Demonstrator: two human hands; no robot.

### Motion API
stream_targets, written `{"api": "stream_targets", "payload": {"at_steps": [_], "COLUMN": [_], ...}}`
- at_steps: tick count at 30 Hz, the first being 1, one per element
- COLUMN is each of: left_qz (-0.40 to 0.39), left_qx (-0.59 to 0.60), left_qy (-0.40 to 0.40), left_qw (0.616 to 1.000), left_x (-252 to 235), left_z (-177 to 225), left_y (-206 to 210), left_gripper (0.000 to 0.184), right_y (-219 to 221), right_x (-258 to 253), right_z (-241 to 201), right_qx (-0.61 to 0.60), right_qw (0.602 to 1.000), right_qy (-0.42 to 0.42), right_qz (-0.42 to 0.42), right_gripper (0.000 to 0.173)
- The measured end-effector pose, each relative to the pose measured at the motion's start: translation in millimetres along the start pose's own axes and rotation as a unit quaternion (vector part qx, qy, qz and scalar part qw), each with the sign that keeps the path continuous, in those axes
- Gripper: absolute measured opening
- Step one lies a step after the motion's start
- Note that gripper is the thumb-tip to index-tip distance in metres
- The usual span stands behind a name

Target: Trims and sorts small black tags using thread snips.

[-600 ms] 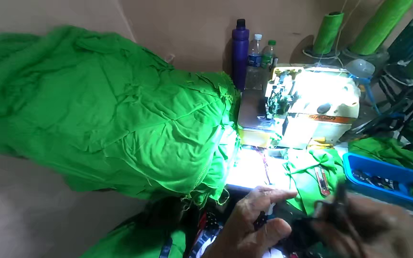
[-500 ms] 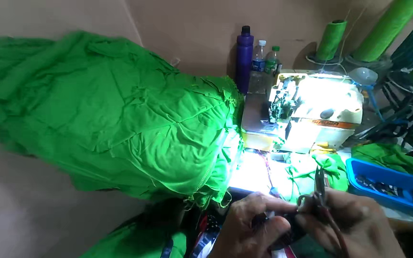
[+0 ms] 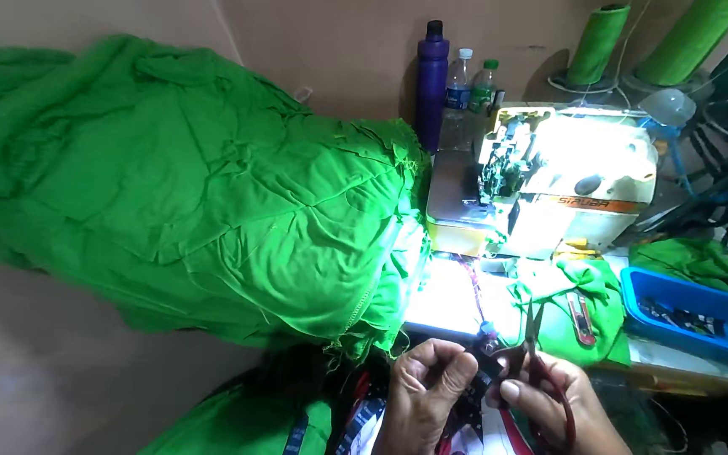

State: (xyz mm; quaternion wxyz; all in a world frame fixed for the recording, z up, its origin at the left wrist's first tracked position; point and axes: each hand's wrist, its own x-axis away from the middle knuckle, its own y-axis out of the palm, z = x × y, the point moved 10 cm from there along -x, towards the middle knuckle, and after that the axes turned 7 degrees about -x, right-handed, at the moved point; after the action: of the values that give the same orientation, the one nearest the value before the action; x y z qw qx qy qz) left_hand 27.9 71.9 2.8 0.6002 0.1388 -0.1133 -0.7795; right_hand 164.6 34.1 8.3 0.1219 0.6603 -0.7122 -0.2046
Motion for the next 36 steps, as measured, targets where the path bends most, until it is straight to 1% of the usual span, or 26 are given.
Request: {"api": "stream_targets", "payload": {"at_steps": [3, 7, 12, 16, 24, 30, 36], "left_qz": [0.015, 0.034, 0.056, 0.064, 0.071, 0.066, 0.08], "left_qx": [-0.005, -0.008, -0.017, -0.031, -0.083, -0.068, -0.067], "left_qy": [-0.014, -0.018, -0.033, -0.027, 0.013, 0.011, 0.018], "left_qw": [1.0, 0.999, 0.998, 0.997, 0.994, 0.995, 0.994], "left_x": [0.2, -1.4, -2.4, -2.8, -2.4, -1.6, -3.0], "left_z": [-7.2, -13.1, -21.5, -23.8, -23.0, -25.8, -27.1], "left_y": [-1.5, -5.4, -12.1, -15.5, -19.7, -22.5, -26.1], "left_gripper": [0.017, 0.019, 0.022, 0.022, 0.017, 0.018, 0.017], "right_y": [1.9, 0.1, -4.2, -7.2, -6.0, -8.0, -6.7], "right_x": [3.4, 2.4, -0.8, -2.0, -3.2, -4.9, -5.0], "right_z": [12.1, 18.9, 25.1, 27.6, 29.5, 37.8, 39.0], "right_qx": [-0.019, -0.021, -0.011, 0.007, 0.057, 0.025, 0.034], "right_qw": [1.0, 0.999, 0.999, 0.998, 0.994, 0.996, 0.996], "right_qy": [0.015, -0.003, -0.008, -0.013, -0.049, -0.019, -0.021], "right_qz": [0.013, 0.038, 0.047, 0.061, 0.079, 0.085, 0.083], "right_gripper": [0.021, 0.02, 0.021, 0.02, 0.018, 0.017, 0.016]}}
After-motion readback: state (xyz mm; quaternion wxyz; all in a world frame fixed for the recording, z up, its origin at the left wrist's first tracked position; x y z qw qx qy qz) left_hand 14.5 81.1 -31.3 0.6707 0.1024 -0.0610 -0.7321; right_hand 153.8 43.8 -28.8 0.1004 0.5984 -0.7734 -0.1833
